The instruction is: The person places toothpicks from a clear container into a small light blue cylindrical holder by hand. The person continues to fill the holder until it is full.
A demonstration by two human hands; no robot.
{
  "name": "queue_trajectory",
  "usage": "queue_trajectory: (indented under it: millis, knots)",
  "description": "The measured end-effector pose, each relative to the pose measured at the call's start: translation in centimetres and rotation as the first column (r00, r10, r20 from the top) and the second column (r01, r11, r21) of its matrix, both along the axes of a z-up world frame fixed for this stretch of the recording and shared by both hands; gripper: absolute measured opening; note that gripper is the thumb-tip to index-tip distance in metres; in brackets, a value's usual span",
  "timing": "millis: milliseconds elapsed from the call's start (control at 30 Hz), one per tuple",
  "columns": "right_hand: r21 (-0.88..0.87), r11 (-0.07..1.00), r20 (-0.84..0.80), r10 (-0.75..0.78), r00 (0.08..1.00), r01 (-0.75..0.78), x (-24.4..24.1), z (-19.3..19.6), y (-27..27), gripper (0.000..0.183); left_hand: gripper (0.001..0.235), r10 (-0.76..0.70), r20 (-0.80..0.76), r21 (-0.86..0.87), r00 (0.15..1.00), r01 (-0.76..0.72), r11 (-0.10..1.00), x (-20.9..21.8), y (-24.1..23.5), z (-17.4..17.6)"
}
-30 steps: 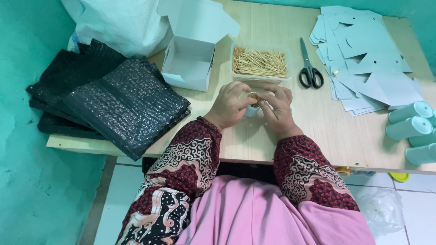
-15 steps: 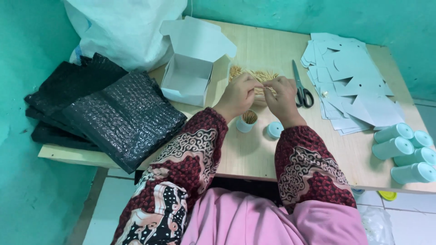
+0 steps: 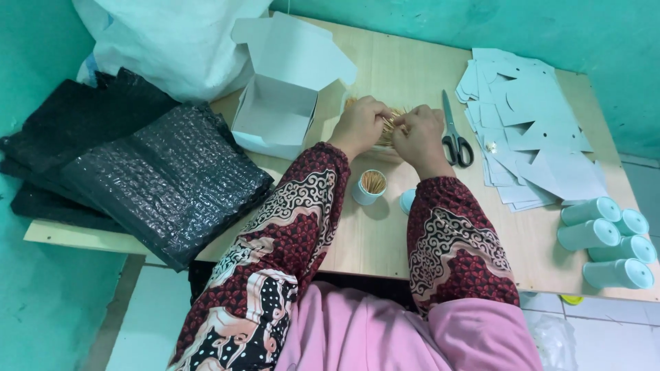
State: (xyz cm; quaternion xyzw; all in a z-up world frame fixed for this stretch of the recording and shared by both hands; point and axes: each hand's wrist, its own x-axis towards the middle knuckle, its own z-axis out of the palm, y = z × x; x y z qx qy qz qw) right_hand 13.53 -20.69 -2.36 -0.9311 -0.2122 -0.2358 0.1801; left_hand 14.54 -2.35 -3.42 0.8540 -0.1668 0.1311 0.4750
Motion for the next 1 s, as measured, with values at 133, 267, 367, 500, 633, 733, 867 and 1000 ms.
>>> queue_trajectory:
  millis: [133, 267, 367, 500, 633, 733, 867, 1000]
  knots:
    - [-0.034, 0.999, -0.064, -0.018, 0.998, 0.016, -0.2, 0.2, 0.0, 0.018, 0.029, 0.011, -0.006, -0.052, 1.000, -0.011, 0.999, -0.5, 0.4, 0.5]
    - [-0.047, 0.999, -0.078, 0.016, 0.997, -0.020, 0.4, -0.3, -0.2, 0.011, 0.025, 0.032, 0.036, -0.069, 0.999, -0.030, 0.997, -0.5, 0.3, 0.5]
    - [-0.064, 0.998, -0.083, 0.005, 0.997, -0.010, 1.2, -1.0, -0.4, 0.009, 0.022, 0.039, 0.020, -0.047, 0.999, -0.038, 0.998, 0.0, 0.1, 0.2]
    - [-0.066, 0.998, -0.090, -0.007, 0.996, 0.001, 1.9, -1.8, -1.0, 0.008, 0.020, 0.053, -0.029, -0.007, 0.998, -0.053, 0.999, 0.5, -0.3, -0.2]
    - [-0.055, 0.998, -0.079, 0.034, 0.996, -0.038, 1.1, -0.8, -0.6, 0.009, 0.022, 0.055, -0.070, -0.041, 0.996, -0.058, 0.997, 0.1, -0.1, 0.5]
    - [-0.055, 0.997, -0.071, 0.053, 0.996, -0.057, 0.7, -0.1, -0.8, 0.006, 0.024, 0.058, -0.075, -0.103, 0.995, -0.066, 0.993, 1.1, -0.5, -0.2]
    - [0.160, 0.986, -0.201, 0.068, 0.977, -0.036, 0.6, 2.2, -0.5, 0.008, 0.023, 0.077, -0.120, -0.246, 0.990, -0.105, 0.964, 2.3, -0.6, 0.5]
    - [0.438, 0.894, -0.391, 0.097, 0.915, 0.092, -1.3, 5.1, 1.1, 0.010, 0.026, 0.017, -0.214, -0.383, 0.977, -0.100, 0.918, 1.1, -0.1, 1.2]
